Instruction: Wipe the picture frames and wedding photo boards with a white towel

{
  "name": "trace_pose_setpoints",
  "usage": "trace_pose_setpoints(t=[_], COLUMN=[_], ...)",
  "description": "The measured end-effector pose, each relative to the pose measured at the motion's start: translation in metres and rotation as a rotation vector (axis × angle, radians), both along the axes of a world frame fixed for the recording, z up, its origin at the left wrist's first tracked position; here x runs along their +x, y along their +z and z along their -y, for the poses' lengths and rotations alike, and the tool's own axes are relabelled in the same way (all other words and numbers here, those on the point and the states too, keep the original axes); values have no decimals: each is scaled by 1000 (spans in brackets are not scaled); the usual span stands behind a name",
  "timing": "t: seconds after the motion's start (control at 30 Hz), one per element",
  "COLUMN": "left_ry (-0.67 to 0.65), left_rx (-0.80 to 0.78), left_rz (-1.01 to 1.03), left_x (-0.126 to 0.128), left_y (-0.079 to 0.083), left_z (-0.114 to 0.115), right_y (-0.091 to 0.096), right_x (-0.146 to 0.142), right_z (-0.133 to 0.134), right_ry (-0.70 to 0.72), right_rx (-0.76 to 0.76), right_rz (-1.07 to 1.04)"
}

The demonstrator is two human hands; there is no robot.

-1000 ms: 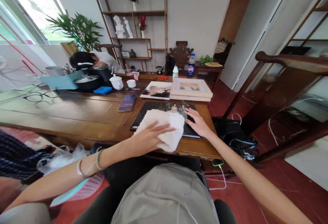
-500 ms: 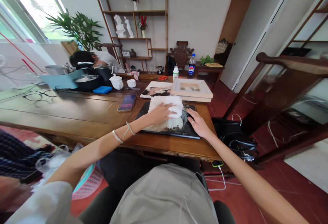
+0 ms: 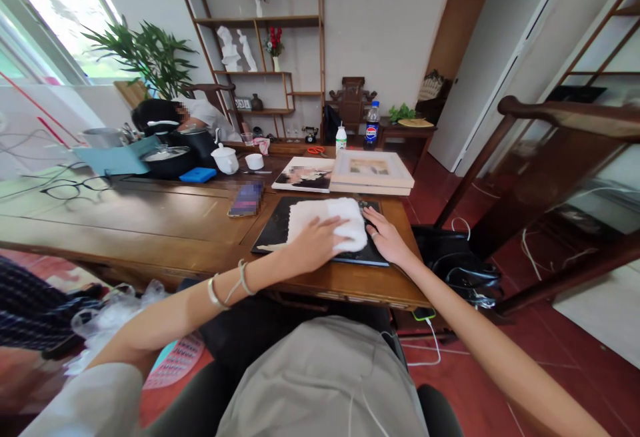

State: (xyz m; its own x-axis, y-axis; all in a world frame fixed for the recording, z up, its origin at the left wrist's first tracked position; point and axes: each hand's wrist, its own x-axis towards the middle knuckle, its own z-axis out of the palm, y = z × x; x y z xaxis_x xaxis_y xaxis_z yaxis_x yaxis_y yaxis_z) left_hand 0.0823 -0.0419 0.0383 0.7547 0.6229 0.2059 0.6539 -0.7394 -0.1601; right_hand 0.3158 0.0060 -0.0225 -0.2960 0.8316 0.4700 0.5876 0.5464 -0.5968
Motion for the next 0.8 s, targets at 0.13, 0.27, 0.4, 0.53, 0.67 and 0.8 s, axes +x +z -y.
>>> trace_pose_setpoints(t=[0.13, 0.27, 0.4, 0.53, 0.67, 0.8], left_ry=[148, 98, -7, -41, 39, 86], left_rx=[2, 92, 147, 125, 74, -54], left_rz=[-26, -29, -69, -80, -43, 25], left_x=[9, 25, 37, 38, 29, 19], left_y=[0, -8, -11, -8, -6, 9], left_z=[-29, 4, 56, 67, 27, -33], right_y=[3, 3, 4, 5, 4, 3], right_x=[-2, 0, 2, 2, 1, -2], right_z=[1, 1, 1, 1, 1, 2], right_ry=[-19, 13, 20, 19, 22, -9], right_rx=[1, -7, 0, 3, -7, 7], right_rz=[24, 17, 13, 8, 9, 26])
